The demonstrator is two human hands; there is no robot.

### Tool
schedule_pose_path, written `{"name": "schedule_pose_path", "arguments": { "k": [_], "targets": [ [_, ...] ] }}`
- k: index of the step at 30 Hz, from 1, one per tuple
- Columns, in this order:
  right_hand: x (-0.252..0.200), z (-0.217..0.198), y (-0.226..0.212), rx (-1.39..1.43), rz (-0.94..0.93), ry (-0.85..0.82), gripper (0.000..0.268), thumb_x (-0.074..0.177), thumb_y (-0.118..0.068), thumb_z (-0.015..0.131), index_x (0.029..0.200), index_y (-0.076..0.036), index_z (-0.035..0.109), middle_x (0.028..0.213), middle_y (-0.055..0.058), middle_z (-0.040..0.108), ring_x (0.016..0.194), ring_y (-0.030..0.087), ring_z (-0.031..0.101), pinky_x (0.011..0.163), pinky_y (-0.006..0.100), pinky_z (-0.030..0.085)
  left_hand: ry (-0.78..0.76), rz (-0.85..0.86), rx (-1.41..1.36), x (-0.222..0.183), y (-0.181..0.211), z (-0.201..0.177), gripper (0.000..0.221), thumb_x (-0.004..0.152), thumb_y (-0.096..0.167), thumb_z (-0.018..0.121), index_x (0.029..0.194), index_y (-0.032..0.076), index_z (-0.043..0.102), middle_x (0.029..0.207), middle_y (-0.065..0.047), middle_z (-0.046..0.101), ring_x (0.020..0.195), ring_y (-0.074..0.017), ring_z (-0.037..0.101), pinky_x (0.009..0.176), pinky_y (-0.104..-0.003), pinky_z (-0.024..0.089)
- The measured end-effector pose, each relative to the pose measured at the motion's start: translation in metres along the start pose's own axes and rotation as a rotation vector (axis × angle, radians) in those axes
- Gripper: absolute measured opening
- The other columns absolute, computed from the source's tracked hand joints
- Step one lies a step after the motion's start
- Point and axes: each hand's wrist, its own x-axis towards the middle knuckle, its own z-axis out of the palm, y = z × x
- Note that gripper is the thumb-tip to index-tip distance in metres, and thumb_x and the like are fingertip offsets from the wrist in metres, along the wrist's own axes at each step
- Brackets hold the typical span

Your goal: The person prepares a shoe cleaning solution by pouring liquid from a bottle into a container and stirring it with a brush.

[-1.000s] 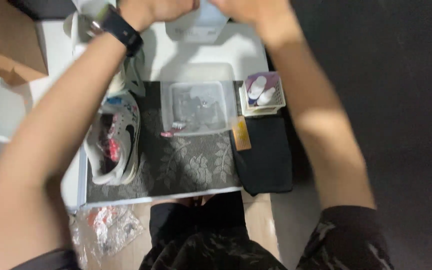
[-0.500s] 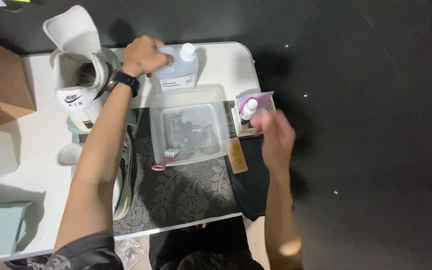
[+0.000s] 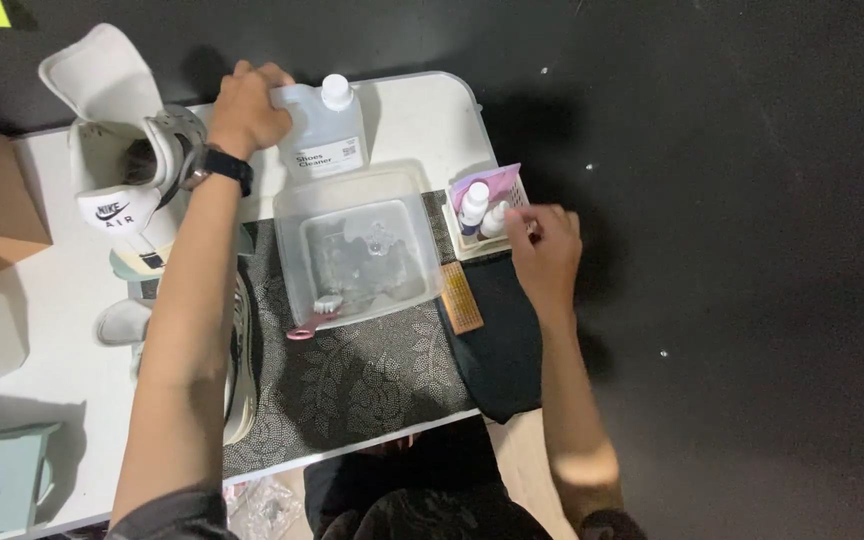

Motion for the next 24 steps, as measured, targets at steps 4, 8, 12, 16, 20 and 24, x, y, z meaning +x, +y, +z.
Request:
{"name": "schedule_pose_path", "arguments": {
  "k": [4, 8, 12, 16, 20, 24],
  "targets": [
    [0.025, 0.016, 0.003, -0.238, -0.247, -0.031, 0.021, 0.090, -0.033, 0.075, 0.107, -0.022, 0.077, 0.101, 0.000, 0.067, 0.092, 0.031, 0.056, 0.080, 0.048, 0.038, 0.201, -0.016, 0.098, -0.043, 0.054, -0.017, 0.068, 0.079, 0.012, 0.065, 0.143, 0.009, 0.041, 0.139, -0.018, 0.040, 0.118, -0.0472, 0.045, 0.089, -0.068, 0.042],
    [0.051, 0.028, -0.009, -0.351, -0.140, -0.252, 0.032, 0.082, -0.050, 0.078, 0.086, -0.019, 0.075, 0.089, -0.001, 0.068, 0.092, 0.032, 0.057, 0.087, 0.050, 0.035, 0.365, 0.204, -0.300, -0.125, 0.116, -0.029, 0.058, 0.082, 0.007, 0.064, 0.137, 0.007, 0.045, 0.128, -0.018, 0.046, 0.119, -0.0413, 0.050, 0.103, -0.051, 0.038],
    [0.064, 0.041, 0.005, -0.541, -0.136, -0.456, 0.041, 0.088, -0.059, 0.069, 0.098, -0.021, 0.078, 0.088, 0.003, 0.071, 0.097, 0.030, 0.058, 0.090, 0.049, 0.032, 0.298, 0.284, -0.634, -0.210, 0.163, -0.023, 0.061, 0.088, 0.002, 0.064, 0.145, 0.000, 0.042, 0.141, -0.026, 0.046, 0.128, -0.0421, 0.047, 0.107, -0.050, 0.039],
    [0.068, 0.029, 0.004, -0.489, -0.233, -0.416, 0.051, 0.089, -0.061, 0.070, 0.094, -0.011, 0.076, 0.082, 0.005, 0.069, 0.096, 0.029, 0.059, 0.097, 0.051, 0.030, 0.155, 0.176, -0.845, -0.265, 0.186, -0.012, 0.060, 0.087, -0.004, 0.067, 0.144, -0.001, 0.048, 0.143, -0.032, 0.045, 0.131, -0.0493, 0.046, 0.109, -0.061, 0.038],
    [0.062, -0.018, -0.030, -0.380, -0.443, -0.247, 0.048, 0.090, -0.059, 0.081, 0.090, -0.012, 0.076, 0.077, 0.003, 0.065, 0.089, 0.028, 0.061, 0.092, 0.047, 0.034, 0.147, 0.212, -0.858, -0.276, 0.183, -0.008, 0.060, 0.089, 0.001, 0.070, 0.144, -0.001, 0.047, 0.145, -0.030, 0.047, 0.134, -0.0467, 0.045, 0.110, -0.063, 0.037],
    [0.044, -0.074, -0.101, 0.011, -0.530, -0.411, 0.027, 0.086, -0.030, 0.091, 0.093, -0.008, 0.076, 0.078, 0.004, 0.067, 0.085, 0.026, 0.060, 0.090, 0.041, 0.039, 0.041, 0.259, -0.840, -0.281, 0.190, -0.005, 0.075, 0.089, 0.026, 0.075, 0.150, 0.001, 0.040, 0.152, -0.028, 0.041, 0.141, -0.0446, 0.039, 0.116, -0.064, 0.030]
  ]
}}
